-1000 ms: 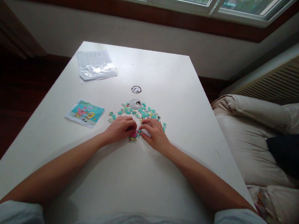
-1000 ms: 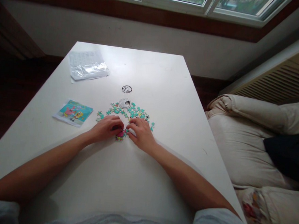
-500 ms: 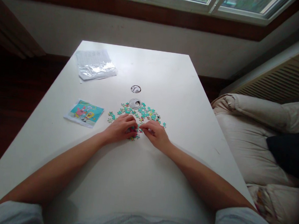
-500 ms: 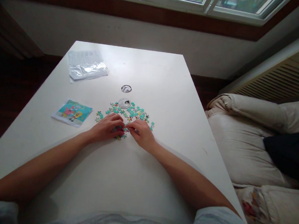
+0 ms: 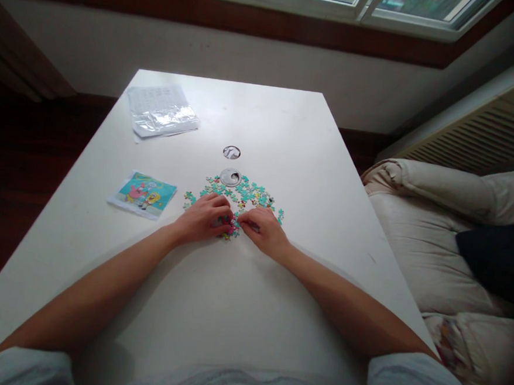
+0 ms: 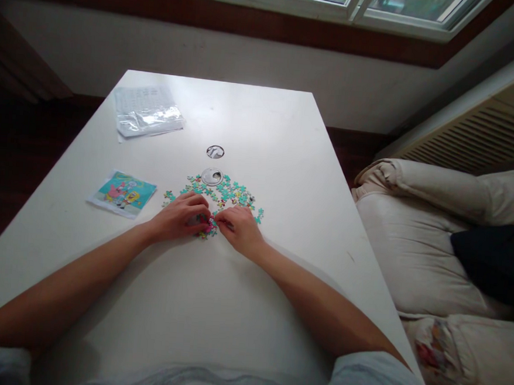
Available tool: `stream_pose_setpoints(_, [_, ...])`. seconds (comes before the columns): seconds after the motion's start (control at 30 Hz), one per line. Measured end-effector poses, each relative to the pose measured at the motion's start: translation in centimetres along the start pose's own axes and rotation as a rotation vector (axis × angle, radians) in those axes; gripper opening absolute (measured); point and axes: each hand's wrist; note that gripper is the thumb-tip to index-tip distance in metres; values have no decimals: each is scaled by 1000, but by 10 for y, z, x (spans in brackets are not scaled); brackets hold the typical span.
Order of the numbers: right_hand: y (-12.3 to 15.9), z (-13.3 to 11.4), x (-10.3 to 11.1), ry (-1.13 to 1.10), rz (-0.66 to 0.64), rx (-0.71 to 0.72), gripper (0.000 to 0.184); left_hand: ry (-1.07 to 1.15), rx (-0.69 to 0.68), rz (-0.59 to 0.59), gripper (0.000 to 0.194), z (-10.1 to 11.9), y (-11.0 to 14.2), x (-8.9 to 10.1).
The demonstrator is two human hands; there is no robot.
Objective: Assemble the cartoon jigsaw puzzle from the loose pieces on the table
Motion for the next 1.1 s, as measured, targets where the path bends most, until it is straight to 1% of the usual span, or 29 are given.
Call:
stream_pose_setpoints(0.33, [0,1,-1,28,-10,27,9,-30,-9,21,14,-1,1,-3])
stream_pose_setpoints(0.63, [0,3,-4,66,13,44,13,-37,-8,17,15,1,1,-2])
stream_pose_setpoints(0.8, [1,3,-5,122,30,42,13,-43,-11,16,15,0,1,-3])
stream_pose_setpoints(0.93, [5,0,-4,162,39,30,8,-45,-11,21,15,0,1,-3])
stream_pose_setpoints(1.03, [7,-2,-2,221,46,28,16,-38,-13,28,15,0,1,-3])
stream_pose_setpoints(1.1, [8,-3,-2,253,42,23,16,-36,-16,31,16,0,1,-3])
Point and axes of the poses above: each hand's wrist, its own y-axis away from the middle knuckle, its own x-axis out of the back of the hand, z = x × y, and after that the axes turned 14 degrees about -x, right-handed
